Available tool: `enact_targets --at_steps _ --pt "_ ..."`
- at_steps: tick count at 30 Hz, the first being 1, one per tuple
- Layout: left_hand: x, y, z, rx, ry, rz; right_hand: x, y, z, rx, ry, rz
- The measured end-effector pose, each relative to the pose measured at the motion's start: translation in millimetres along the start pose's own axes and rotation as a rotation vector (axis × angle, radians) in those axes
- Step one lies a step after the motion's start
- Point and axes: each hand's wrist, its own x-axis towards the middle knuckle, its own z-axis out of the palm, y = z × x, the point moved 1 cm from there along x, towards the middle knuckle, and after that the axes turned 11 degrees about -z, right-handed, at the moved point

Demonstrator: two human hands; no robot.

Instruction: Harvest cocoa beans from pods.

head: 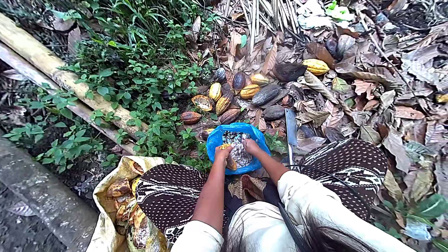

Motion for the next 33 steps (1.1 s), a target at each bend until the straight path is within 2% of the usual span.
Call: enact_targets --at_steps 3,5,9,12,17,21,24,28,33 --pt "12 -1 -11 0.131 0.192 -0.026 8 2 4 -0.002 -0.019 -0.003" --pt "12 2 -15 0.127 0.266 -0.028 10 0 6 0.008 -0.031 -0.014" --pt "8 3 -7 0.045 0.153 -0.005 9 6 17 -0.015 -0.131 -0.171" --pt "-4 4 0 0.044 0.038 -0.009 -9 11 37 -0.23 -0.314 -0.213" --pt "-3 0 -1 0.11 0.065 -0.02 -26 12 55 -0.527 -0.528 -0.223" --pt "-1 0 -4 0.103 0.07 -0.022 -24 4 60 -0.607 -0.581 -0.169" --pt "0 0 -5 0.11 0.048 -0.025 -27 0 52 -0.439 -0.517 -0.104" --pt "7 2 1 0.107 0.01 -0.007 -14 11 42 -0.255 -0.258 -0.161" --pt "2 5 9 0.121 -0.046 0.026 -14 -15 11 -0.135 -0.04 -0.045"
